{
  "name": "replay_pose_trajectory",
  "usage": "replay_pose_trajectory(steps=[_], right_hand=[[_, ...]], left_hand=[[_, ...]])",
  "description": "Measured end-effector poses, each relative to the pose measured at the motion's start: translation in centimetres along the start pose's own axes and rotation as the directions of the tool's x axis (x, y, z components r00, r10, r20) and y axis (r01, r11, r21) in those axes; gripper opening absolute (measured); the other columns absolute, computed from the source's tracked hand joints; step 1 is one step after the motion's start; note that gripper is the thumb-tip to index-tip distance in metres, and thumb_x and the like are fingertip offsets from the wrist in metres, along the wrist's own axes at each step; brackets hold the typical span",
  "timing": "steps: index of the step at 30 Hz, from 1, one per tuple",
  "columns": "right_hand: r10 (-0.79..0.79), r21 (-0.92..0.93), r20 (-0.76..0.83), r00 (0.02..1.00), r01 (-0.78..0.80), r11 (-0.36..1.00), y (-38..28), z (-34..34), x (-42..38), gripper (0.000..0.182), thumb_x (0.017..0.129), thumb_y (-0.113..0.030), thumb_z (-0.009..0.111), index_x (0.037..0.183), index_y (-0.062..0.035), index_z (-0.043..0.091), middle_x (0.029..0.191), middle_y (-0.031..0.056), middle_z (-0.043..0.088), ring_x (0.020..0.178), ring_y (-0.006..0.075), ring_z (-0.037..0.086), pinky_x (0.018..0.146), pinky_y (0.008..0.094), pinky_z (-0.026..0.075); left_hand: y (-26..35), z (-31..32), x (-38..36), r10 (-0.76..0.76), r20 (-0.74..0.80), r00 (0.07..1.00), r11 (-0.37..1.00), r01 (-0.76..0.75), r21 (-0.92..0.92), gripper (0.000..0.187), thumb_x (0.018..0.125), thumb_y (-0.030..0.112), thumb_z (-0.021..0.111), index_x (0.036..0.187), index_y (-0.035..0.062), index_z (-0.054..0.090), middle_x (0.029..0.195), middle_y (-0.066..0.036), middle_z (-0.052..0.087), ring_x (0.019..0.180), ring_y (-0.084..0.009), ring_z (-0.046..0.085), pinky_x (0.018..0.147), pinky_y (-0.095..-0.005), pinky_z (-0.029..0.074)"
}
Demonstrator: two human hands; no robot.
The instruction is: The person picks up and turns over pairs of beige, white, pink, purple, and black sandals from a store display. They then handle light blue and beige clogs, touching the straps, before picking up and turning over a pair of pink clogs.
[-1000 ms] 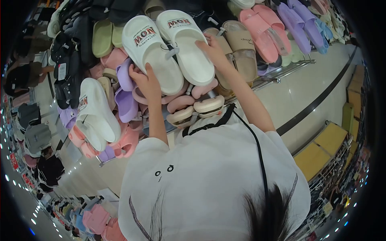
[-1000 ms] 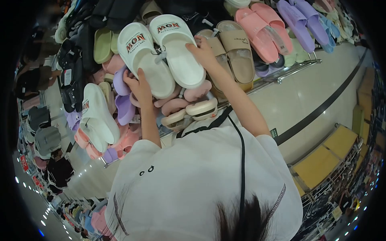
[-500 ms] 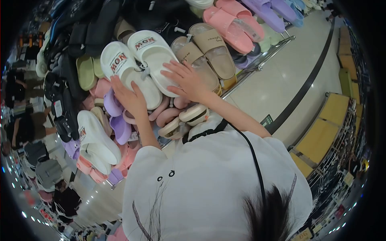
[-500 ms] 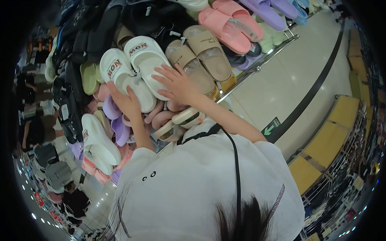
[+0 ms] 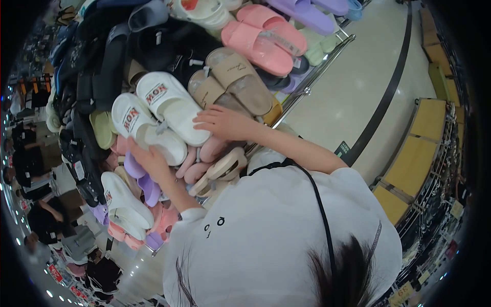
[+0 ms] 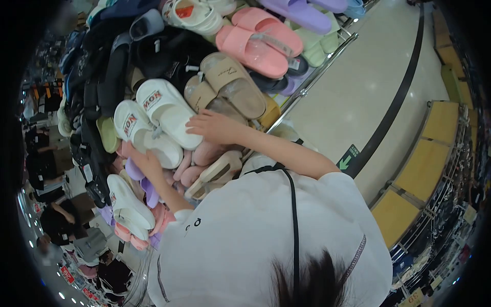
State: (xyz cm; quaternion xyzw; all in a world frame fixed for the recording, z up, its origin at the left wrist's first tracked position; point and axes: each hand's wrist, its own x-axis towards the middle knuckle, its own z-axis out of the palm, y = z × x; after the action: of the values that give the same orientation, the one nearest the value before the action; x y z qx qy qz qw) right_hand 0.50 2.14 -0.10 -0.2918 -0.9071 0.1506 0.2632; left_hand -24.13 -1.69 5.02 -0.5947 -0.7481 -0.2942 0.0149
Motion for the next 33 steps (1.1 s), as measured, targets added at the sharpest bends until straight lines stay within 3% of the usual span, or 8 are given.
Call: replay_pose_trajectory(steps=[6,11,13,16,18,26,31,33], right_hand=[[0.204,0.203,-0.385,0.900,-0.133,0.970,5.8,-7.8,-5.3,0.038,0.074,-0.004,0.057,0.111,-0.0089,0.052,0.110,0.0092,0.053,0.104,0.0273,0.050,0.092,0.0381,0.038],[0.432,0.132,-0.656,0.619,-0.469,0.873,13.0,-11.8,-10.0,0.030,0.080,-0.006,0.056,0.109,-0.0005,0.050,0.104,0.0160,0.053,0.098,0.0305,0.050,0.086,0.0397,0.040],[0.627,0.285,-0.683,0.374,-0.654,0.701,15.7,-12.8,-11.2,0.031,0.078,-0.009,0.058,0.105,0.0047,0.051,0.108,0.0209,0.051,0.099,0.0346,0.051,0.086,0.0396,0.042],[0.794,0.493,-0.499,0.347,-0.640,0.589,18.8,-13.3,-12.5,0.039,0.080,-0.017,0.060,0.109,0.0070,0.050,0.110,0.0223,0.051,0.100,0.0355,0.052,0.084,0.0396,0.043],[0.851,0.553,-0.383,0.360,-0.649,0.523,21.9,-12.1,-13.5,0.044,0.079,-0.021,0.062,0.110,0.0080,0.049,0.109,0.0230,0.053,0.099,0.0351,0.054,0.083,0.0391,0.044],[0.911,0.504,0.125,0.392,-0.816,0.282,25.0,-12.5,-11.7,0.054,0.076,-0.030,0.067,0.112,0.0073,0.051,0.102,0.0219,0.061,0.094,0.0275,0.061,0.083,0.0320,0.046],[0.861,0.838,0.308,0.404,-0.544,-0.045,23.8,-11.9,-12.9,0.055,0.083,-0.024,0.063,0.125,0.0028,0.042,0.113,0.0125,0.056,0.096,0.0170,0.058,0.083,0.0284,0.046],[0.846,0.835,0.305,0.438,-0.550,-0.016,22.9,-12.2,-13.9,0.054,0.084,-0.023,0.063,0.127,0.0017,0.040,0.114,0.0117,0.056,0.098,0.0164,0.057,0.084,0.0282,0.046]], left_hand=[[10.9,-0.4,0.7,-0.090,0.051,0.995,0.975,0.098,-0.197,0.045,0.084,0.012,0.055,0.124,-0.0029,0.042,0.124,-0.021,0.044,0.115,-0.0350,0.041,0.100,-0.0407,0.029],[20.4,6.3,0.2,0.131,0.301,0.945,0.852,0.047,-0.521,0.043,0.086,0.017,0.056,0.122,-0.0017,0.044,0.123,-0.019,0.045,0.116,-0.0325,0.042,0.099,-0.0369,0.031],[23.2,9.3,0.0,0.234,0.372,0.899,0.848,-0.001,-0.530,0.045,0.084,0.016,0.057,0.123,-0.0009,0.042,0.123,-0.020,0.044,0.116,-0.0340,0.041,0.100,-0.0374,0.030],[26.2,13.5,0.8,0.188,0.392,0.900,0.851,0.050,-0.523,0.051,0.082,0.015,0.058,0.125,-0.0025,0.039,0.124,-0.022,0.043,0.117,-0.0363,0.040,0.101,-0.0386,0.031],[26.0,17.3,1.9,0.272,0.161,0.949,0.913,-0.202,-0.353,0.058,0.078,0.016,0.060,0.126,-0.0049,0.036,0.124,-0.023,0.043,0.118,-0.0385,0.039,0.101,-0.0409,0.032],[24.9,21.6,6.0,0.162,0.309,0.937,0.969,-0.092,-0.228,0.066,0.065,0.015,0.064,0.122,-0.0070,0.039,0.123,-0.025,0.043,0.114,-0.0396,0.042,0.098,-0.0421,0.034],[24.0,23.3,5.7,0.132,0.162,0.978,0.962,-0.087,-0.261,0.066,0.062,0.017,0.067,0.119,-0.0052,0.043,0.116,-0.024,0.047,0.108,-0.0379,0.045,0.094,-0.0415,0.037],[24.1,23.1,5.9,0.132,0.235,0.963,0.961,-0.067,-0.267,0.069,0.058,0.019,0.069,0.117,-0.0035,0.044,0.108,-0.022,0.049,0.103,-0.0373,0.046,0.093,-0.0407,0.038]])
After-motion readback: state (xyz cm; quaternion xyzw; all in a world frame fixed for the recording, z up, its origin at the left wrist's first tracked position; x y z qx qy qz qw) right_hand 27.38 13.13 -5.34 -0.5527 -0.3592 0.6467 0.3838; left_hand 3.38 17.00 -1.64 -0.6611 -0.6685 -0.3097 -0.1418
